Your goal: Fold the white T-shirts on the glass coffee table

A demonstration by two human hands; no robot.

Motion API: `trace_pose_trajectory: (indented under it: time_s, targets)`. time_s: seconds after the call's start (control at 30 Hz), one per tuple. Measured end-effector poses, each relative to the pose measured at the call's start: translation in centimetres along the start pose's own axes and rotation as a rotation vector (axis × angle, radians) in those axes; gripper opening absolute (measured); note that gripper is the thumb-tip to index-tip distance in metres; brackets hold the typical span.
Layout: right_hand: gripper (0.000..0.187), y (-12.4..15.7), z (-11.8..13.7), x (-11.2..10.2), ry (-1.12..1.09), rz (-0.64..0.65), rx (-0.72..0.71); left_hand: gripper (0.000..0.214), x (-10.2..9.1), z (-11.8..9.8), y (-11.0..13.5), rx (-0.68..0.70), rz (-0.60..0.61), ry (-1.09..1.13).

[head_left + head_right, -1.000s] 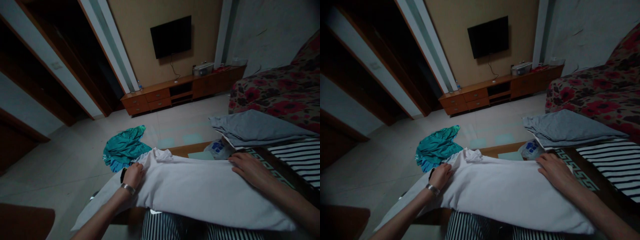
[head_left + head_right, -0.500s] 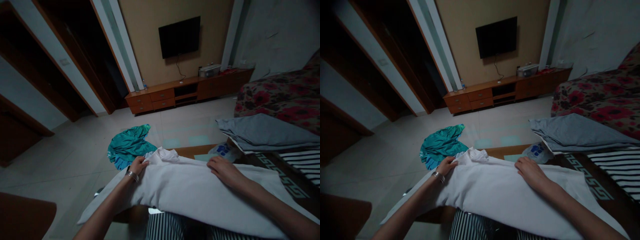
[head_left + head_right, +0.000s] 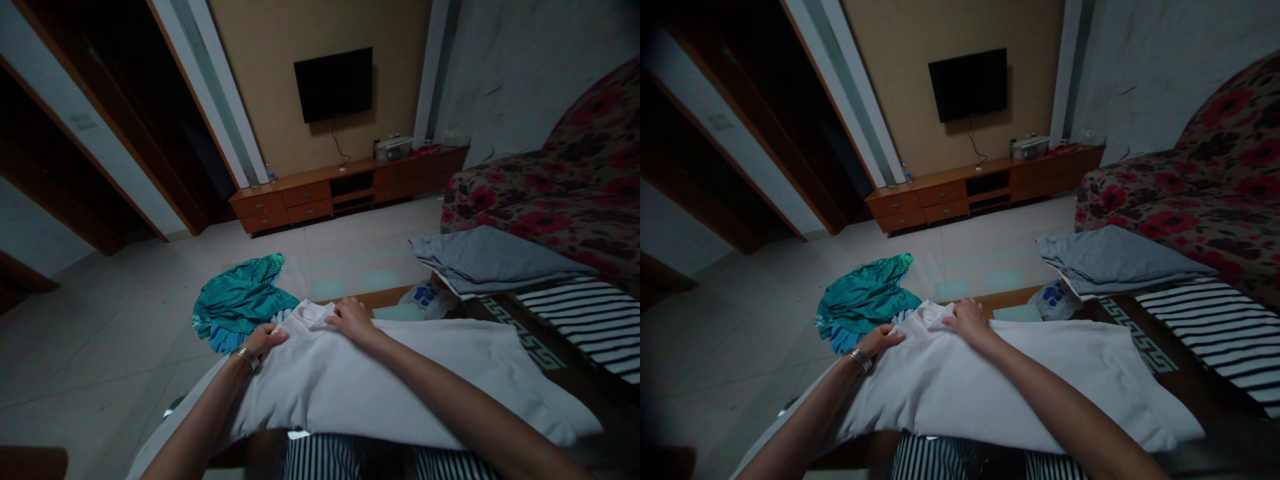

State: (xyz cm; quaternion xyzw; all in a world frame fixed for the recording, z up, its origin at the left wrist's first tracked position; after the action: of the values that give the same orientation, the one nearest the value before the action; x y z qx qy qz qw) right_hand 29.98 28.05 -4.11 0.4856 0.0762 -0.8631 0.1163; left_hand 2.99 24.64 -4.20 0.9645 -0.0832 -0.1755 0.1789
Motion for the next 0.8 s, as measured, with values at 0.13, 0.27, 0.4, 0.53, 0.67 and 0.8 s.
trace_pose_trajectory:
  time_s: [0.13,0.27,0.4,0.53,0.67,0.8]
  targets:
    - [0.029,-0.7,1.5,0.6,0.070,0.008,-0.024,0.052,-0.1,0.7,-0.4,-0.019,-0.074,0.031]
    - [0.022,-2.4,1.2,1.5,-0.130,0.086,0.087,0.051,0.0,0.6,-0.1,-0.014,-0.165,-0.011]
    - [0.021,-4.2,-0.3,2.5,-0.508,0.110,0.153,0.050,-0.1,0.9,-0.2,-0.011,-0.248,-0.028]
    - [0.018,-5.5,-2.1,3.4,-0.490,-0.029,0.219,0.048,-0.2,1.6,-0.9,0.017,-0.353,-0.036]
    - [0.020,-5.0,-2.1,4.0,-0.450,-0.117,0.229,0.044,-0.1,1.5,-0.8,0.061,-0.408,-0.125]
    - [0.018,-2.7,-0.8,4.4,-0.404,-0.119,0.177,0.042,-0.4,1.7,1.3,0.011,-0.320,-0.270]
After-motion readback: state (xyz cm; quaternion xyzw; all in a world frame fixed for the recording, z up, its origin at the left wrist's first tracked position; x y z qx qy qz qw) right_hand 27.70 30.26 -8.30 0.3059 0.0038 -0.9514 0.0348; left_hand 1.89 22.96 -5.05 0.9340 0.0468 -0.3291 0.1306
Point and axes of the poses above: each hand's wrist, its own y-axis away from the middle knuckle, its own x-axis out of the palm, z = x × y, the point moved 2 cm from there along -y, towards the middle knuckle, and after that the axes turned 4 degrees about x, right-handed, at the moved point
